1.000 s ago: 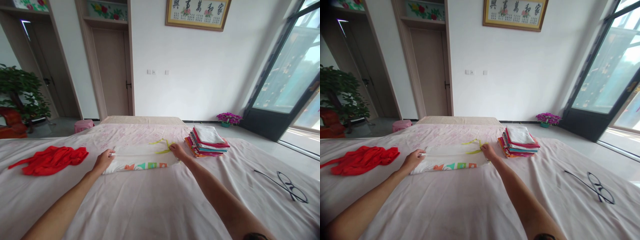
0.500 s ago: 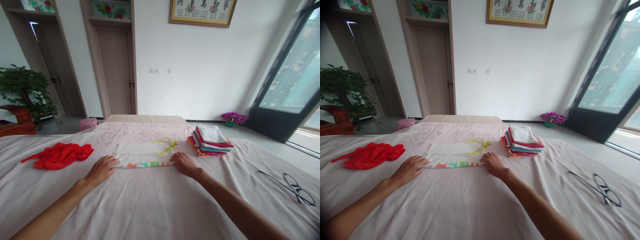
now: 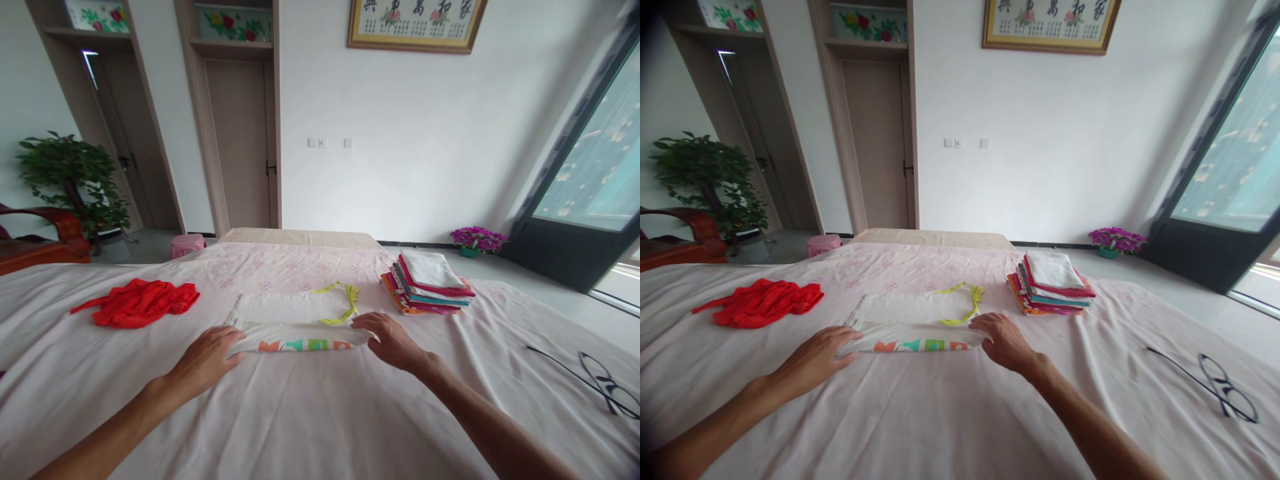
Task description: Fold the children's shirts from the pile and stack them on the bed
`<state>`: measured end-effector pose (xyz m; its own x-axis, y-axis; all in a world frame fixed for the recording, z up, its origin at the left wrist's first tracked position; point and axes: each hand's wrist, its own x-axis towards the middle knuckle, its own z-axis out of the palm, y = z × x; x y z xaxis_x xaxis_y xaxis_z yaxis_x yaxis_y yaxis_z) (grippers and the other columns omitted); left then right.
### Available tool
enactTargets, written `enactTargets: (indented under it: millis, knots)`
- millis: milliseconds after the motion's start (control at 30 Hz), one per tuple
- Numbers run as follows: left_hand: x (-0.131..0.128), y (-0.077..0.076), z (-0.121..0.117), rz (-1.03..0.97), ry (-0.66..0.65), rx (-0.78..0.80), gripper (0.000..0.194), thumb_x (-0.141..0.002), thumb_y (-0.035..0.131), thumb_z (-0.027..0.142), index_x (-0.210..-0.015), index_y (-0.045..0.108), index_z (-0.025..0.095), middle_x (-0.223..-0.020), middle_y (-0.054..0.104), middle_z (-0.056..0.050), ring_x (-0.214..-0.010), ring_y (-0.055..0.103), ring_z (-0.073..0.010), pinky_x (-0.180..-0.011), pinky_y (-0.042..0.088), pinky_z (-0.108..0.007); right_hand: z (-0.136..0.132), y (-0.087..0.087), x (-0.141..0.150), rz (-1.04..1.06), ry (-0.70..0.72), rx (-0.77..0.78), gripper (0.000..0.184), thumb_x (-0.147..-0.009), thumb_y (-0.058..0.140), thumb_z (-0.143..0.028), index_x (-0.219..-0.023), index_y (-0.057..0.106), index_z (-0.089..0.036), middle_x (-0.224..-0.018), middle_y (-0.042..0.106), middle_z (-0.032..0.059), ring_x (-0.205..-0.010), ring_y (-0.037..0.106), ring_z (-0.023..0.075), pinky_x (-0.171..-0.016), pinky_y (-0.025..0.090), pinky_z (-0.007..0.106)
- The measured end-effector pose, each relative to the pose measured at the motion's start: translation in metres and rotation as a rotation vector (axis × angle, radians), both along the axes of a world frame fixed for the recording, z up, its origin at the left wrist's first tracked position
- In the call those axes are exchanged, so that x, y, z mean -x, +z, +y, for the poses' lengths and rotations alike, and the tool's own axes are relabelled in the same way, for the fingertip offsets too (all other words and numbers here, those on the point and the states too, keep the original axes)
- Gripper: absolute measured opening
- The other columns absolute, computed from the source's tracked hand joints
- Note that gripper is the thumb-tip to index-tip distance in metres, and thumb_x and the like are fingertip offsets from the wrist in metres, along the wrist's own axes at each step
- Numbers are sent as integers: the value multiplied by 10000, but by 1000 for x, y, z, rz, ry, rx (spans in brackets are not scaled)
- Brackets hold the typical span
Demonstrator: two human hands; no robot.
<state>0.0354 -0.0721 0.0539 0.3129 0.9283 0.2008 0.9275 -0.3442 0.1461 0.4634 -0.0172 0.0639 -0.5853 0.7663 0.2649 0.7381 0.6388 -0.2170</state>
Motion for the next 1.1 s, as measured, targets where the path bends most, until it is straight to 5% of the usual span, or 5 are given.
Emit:
enactTargets:
  millis: [133, 367, 667, 800, 1100]
  knots:
    - [-49, -6, 20, -98, -163, 55, 498, -963, 365, 453, -1367, 525, 210, -1449, 506, -80, -1393, 379, -229, -1146, 306, -414, -2, -1, 51, -45, 126, 35, 518, -962, 380, -314, -1465, 403, -191, -1501, 418, 87, -1415, 316, 245, -1157, 257, 454]
    - [-94, -34, 53, -24, -224, 120, 599, -984, 237, 517, -1494, 337, 220, -1583, 265, -89, -1471, 196, -242, -1193, 187, -440, 10, -29, 106, -186, 154, 42, 616, -1000, 299, -481, -1522, 274, -155, -1556, 277, 132, -1449, 221, 279, -1180, 191, 513]
    - [-38, -47, 69, 60, -11, 187, 569, -963, 279, 544, -1497, 292, 347, -1610, 197, -59, -1481, 151, -265, -1167, 129, -517, 28, -31, 76, -224, 79, 103, 590, -1004, 195, -539, -1532, 231, -279, -1597, 180, 55, -1469, 155, 252, -1188, 127, 503]
    - [4, -56, 70, -15, 121, 75, 497, -973, 295, 380, -1434, 434, 260, -1543, 368, -74, -1421, 319, -204, -1149, 241, -396, 32, -33, 73, -196, 41, 134, 606, -1004, 166, -538, -1538, 216, -257, -1588, 227, 55, -1466, 174, 233, -1187, 133, 482]
    - [22, -24, 71, -149, 434, 5, 209, -804, 575, 369, -930, 674, 234, -1057, 686, -55, -996, 616, -213, -885, 437, -285, 18, -23, 98, -120, -4, -20, 523, -976, 390, -420, -1457, 416, -216, -1543, 348, 88, -1451, 220, 258, -1187, 105, 497]
